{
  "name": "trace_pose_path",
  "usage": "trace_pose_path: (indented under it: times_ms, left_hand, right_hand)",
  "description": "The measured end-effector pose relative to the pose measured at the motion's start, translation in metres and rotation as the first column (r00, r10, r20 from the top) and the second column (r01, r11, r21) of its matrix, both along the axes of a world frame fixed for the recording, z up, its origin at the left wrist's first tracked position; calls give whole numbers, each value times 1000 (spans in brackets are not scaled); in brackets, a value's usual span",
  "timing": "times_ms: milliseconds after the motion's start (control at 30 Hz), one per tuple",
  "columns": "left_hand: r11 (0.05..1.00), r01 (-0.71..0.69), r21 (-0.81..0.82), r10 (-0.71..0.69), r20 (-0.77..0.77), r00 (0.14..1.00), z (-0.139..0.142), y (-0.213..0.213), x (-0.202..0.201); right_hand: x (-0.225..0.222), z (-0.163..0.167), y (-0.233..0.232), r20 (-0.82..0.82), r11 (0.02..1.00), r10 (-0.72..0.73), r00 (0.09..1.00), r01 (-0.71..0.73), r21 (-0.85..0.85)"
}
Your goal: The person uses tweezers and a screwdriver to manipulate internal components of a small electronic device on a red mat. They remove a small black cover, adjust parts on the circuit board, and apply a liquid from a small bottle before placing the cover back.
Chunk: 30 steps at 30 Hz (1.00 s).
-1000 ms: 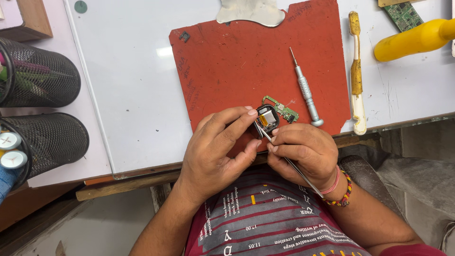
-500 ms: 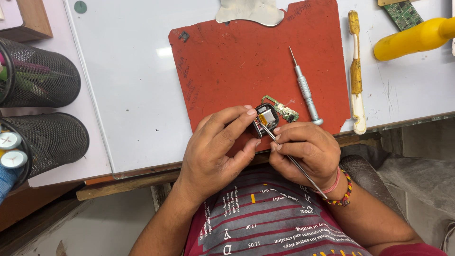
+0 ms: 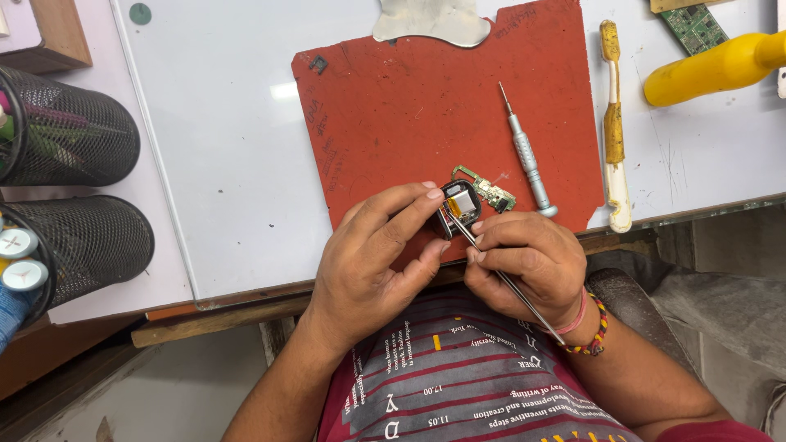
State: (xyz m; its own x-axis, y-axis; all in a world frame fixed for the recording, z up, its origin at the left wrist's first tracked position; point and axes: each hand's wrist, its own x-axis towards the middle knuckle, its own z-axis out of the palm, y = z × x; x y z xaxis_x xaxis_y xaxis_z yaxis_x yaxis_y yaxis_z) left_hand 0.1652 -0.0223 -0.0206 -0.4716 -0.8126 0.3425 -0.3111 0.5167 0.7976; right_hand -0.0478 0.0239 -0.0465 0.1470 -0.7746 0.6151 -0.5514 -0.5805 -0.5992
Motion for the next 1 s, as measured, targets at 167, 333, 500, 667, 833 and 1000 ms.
trace_pose_path:
  times_ms: [167, 333, 500, 667, 833, 1000]
  left_hand:
    - [1000, 7, 1, -7, -7, 1000, 1, -1, -1]
    - [1000, -5, 16, 5, 3, 1000, 0, -2, -3]
    - [1000, -19, 20, 19, 2, 1000, 0, -1, -8]
    - [999, -24, 29, 23, 4, 1000, 1, 1, -12]
    - [999, -27, 31, 27, 10, 1000, 2, 1, -12]
    - [1000, -22, 23, 22, 9, 1000, 3, 1, -11]
  right_hand:
    - [-3, 2, -3, -12, 999, 41, 999, -41, -18]
    - [-5, 1, -4, -35, 998, 52, 998, -53, -28]
    - [-7, -1, -4, -39, 998, 38, 999, -40, -47]
    - [-11, -1, -3, -34, 997, 58, 998, -59, -48]
    - [-11, -2, -2, -48, 995, 60, 997, -64, -74]
    - [-12, -1, -1, -63, 994, 67, 996, -72, -80]
